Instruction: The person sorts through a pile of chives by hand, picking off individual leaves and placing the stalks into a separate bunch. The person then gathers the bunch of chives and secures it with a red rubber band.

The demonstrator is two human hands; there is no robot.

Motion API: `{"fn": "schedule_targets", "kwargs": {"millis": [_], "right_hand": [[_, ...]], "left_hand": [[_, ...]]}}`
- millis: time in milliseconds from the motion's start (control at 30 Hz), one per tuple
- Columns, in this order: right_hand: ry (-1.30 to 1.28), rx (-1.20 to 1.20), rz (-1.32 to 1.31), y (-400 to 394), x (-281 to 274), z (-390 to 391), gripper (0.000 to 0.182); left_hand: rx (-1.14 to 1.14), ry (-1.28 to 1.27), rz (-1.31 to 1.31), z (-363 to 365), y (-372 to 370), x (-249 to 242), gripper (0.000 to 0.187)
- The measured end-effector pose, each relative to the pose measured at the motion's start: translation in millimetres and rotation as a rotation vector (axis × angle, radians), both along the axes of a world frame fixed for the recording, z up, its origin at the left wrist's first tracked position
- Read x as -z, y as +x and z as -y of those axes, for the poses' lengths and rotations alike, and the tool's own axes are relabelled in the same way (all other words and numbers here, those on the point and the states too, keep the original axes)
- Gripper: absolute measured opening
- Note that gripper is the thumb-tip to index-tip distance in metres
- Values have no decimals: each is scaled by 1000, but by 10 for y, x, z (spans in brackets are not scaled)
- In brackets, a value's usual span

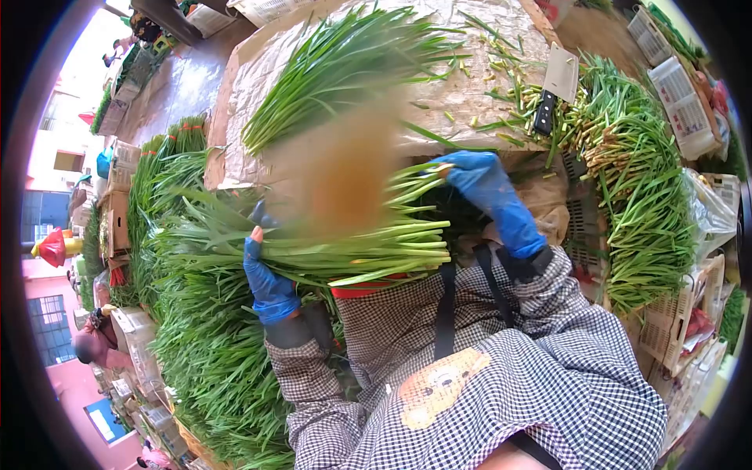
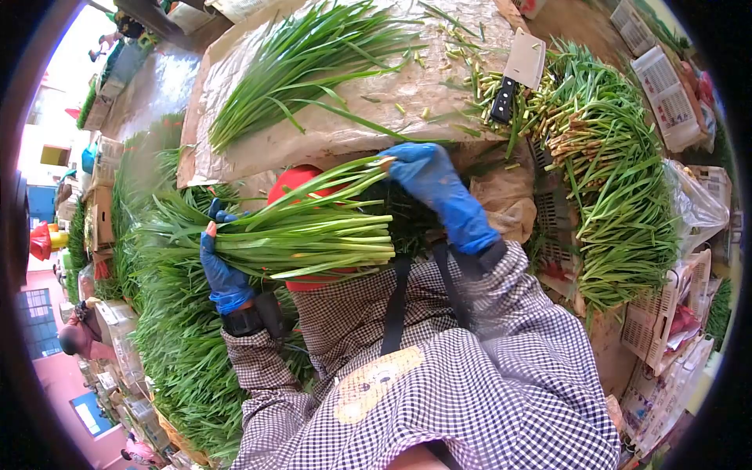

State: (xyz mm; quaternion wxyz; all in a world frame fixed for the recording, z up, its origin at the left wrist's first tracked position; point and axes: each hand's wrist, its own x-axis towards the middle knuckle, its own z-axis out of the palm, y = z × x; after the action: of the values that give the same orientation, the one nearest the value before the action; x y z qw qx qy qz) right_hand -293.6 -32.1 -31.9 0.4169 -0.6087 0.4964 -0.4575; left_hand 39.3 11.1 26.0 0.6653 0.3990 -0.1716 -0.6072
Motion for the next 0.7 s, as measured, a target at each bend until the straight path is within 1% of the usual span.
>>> {"fn": "schedule_targets", "kwargs": {"millis": [33, 100, 133, 167, 200, 233, 267, 300, 333, 367, 400, 433, 467, 567, 633, 700], "right_hand": [[245, 96, 224, -99, -27, -66, 14], [392, 105, -101, -455, -18, -216, 15], [251, 124, -444, -686, 194, -304, 17], [102, 142, -784, -856, 397, -378, 20], [106, 143, -781, -936, 368, -466, 20], [338, 196, -556, -1015, 259, -564, 20], [565, 252, -323, -1085, 155, -650, 20], [584, 269, -322, -1138, 87, -715, 20], [514, 285, -180, -1178, 23, -757, 20], [429, 303, -41, -1202, -46, -779, 20], [370, 348, 80, -1173, -118, -789, 22], [365, 363, 79, -1198, -168, -786, 22], [350, 354, 84, -1234, -211, -767, 23], [307, 349, 69, -1319, -272, -753, 25], [226, 391, 180, -1305, -374, -726, 25], [243, 377, 201, -1332, -494, -719, 24]], "left_hand": [[-1, 1, 1, -12, 53, 47, 40], [-9, 0, -9, -40, 135, 138, 41], [-10, 0, -7, -49, 143, 149, 41], [-34, -11, -13, -55, 147, 157, 37], [-56, -19, -18, -74, 149, 171, 34], [-48, -14, -17, -93, 172, 204, 34], [-83, -2, -45, -112, 218, 250, 29], [-113, 18, -72, -138, 254, 283, 24], [-85, -18, -116, -139, 271, 288, 18], [-64, -11, -120, -145, 252, 296, 18], [-71, -11, -58, -160, 236, 283, 19], [-81, -15, 3, -172, 234, 272, 19], [-97, -22, 7, -165, 308, 344, 19], [-133, 8, 13, -187, 193, 267, 19], [-158, 32, 46, -193, 144, 239, 19], [-142, 32, 2, -183, 103, 193, 16]]}}
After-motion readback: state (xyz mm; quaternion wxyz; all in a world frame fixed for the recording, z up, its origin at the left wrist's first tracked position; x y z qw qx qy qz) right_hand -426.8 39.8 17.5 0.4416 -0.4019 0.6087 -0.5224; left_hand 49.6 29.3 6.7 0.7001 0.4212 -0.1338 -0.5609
